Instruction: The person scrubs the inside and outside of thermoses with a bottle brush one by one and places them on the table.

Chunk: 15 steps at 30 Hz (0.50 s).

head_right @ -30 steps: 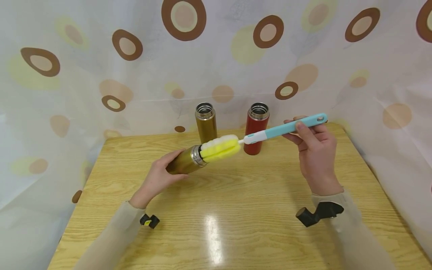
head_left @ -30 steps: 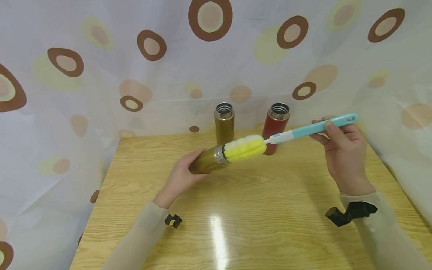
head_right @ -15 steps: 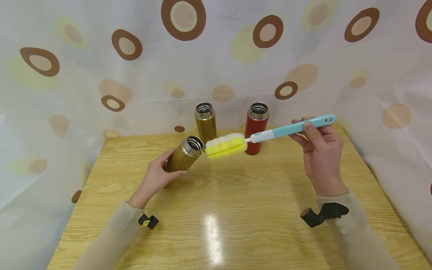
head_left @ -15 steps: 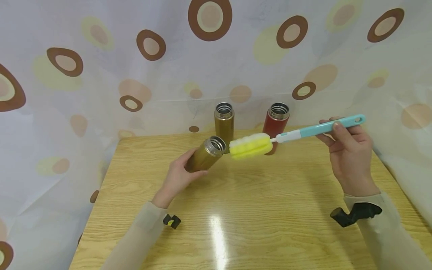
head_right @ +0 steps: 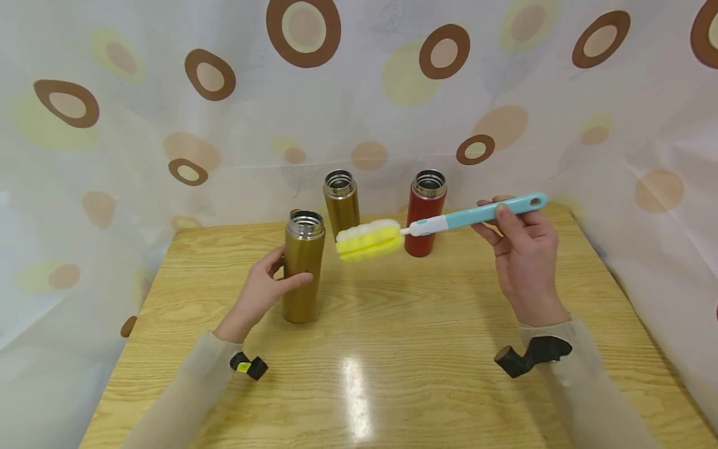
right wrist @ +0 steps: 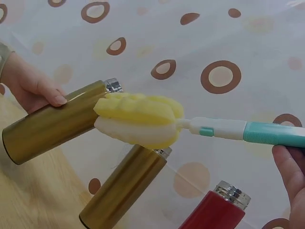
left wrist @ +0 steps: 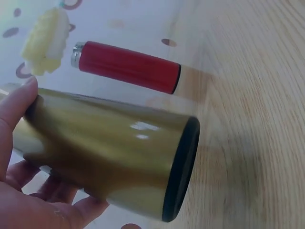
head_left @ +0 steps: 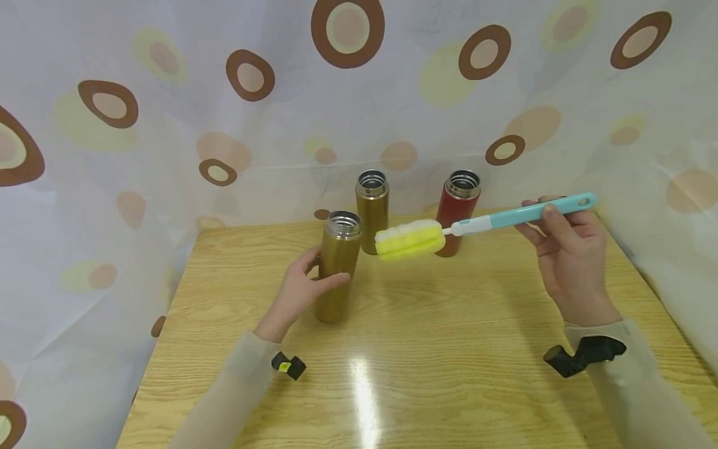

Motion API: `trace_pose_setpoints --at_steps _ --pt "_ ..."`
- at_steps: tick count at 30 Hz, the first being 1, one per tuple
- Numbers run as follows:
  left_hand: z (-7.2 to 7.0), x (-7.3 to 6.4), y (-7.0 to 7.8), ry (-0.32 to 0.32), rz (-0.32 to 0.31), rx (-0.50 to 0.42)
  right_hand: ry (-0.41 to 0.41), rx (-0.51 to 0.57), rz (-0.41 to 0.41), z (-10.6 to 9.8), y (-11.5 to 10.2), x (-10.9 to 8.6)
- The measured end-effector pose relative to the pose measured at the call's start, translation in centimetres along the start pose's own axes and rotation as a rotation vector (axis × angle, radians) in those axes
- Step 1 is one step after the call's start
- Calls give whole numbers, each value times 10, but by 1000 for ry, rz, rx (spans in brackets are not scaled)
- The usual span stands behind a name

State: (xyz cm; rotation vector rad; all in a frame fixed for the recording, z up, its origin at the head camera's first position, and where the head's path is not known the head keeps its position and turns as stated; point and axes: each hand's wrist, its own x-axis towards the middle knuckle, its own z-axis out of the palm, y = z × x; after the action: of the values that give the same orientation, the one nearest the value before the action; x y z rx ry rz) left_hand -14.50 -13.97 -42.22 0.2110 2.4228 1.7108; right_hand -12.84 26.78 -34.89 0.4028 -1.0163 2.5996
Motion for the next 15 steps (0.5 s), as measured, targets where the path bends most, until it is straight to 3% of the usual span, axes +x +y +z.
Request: trace_pose_setpoints --at_steps 7,15 --pt "3 3 -3 -29 -27 -92 11 77 70 -1 1 -1" --pt "11 6 -2 -31 -72 -282 21 95 81 -2 7 -2"
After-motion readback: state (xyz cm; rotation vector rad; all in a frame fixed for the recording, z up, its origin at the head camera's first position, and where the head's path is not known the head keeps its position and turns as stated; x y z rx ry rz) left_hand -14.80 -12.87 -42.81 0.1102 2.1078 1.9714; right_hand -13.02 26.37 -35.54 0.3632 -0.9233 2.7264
